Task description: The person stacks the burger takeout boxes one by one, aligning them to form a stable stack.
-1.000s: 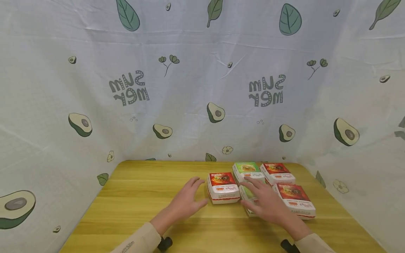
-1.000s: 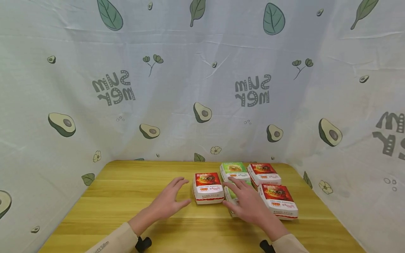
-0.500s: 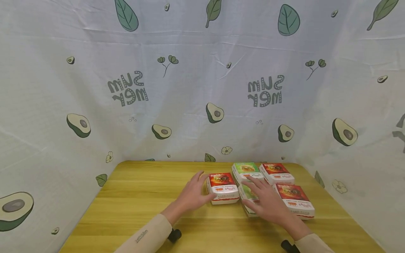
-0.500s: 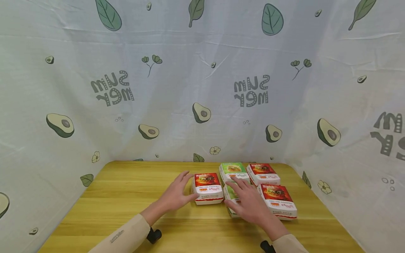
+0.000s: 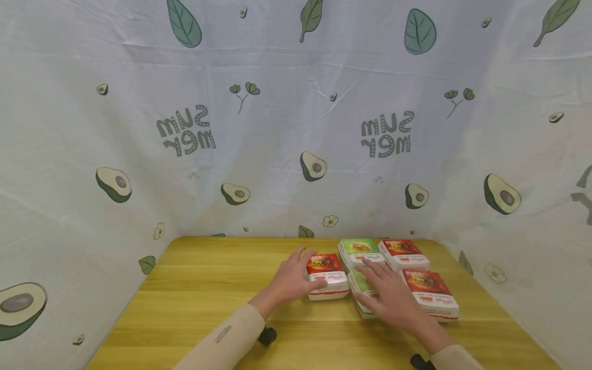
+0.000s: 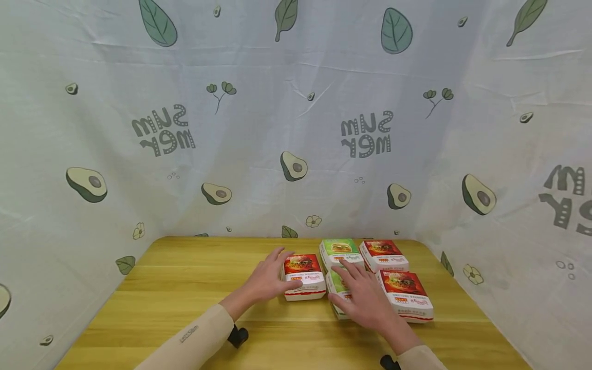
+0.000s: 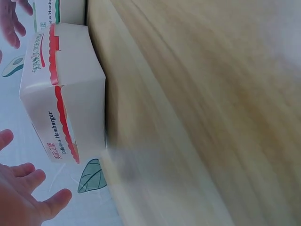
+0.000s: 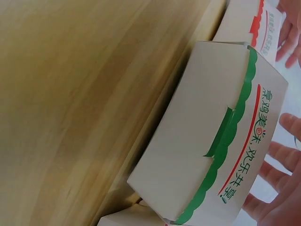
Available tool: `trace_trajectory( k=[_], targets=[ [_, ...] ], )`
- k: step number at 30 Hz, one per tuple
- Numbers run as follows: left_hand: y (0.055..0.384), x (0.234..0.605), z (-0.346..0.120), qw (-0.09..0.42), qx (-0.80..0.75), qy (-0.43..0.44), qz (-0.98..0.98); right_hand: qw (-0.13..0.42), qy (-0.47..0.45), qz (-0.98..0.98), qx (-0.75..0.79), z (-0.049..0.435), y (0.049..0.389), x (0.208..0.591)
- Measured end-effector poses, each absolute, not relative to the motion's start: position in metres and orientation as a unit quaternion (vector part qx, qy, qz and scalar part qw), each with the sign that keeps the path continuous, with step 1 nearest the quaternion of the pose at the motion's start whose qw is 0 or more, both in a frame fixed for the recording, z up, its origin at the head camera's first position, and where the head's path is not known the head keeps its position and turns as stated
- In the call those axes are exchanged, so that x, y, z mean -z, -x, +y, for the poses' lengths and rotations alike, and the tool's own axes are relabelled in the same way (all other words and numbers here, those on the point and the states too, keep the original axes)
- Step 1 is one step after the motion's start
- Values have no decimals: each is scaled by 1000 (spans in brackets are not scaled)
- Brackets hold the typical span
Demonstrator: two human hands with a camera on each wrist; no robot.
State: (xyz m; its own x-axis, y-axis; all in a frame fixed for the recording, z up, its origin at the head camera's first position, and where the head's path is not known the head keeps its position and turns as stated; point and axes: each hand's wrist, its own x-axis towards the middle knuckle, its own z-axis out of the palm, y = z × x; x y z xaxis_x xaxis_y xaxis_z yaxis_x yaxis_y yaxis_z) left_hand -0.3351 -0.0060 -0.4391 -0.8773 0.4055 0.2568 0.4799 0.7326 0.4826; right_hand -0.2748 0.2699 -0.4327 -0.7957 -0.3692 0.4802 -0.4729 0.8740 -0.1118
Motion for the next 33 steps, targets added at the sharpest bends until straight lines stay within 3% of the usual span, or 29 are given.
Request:
trace_trajectory(
  k=[19, 33],
  targets=[
    [347, 443, 4, 4, 270, 246, -931, 208, -196, -956, -67, 274, 275, 439],
    [345, 447, 5, -12, 272, 236, -933, 203, -189, -959, -52, 276, 274, 444]
  ],
)
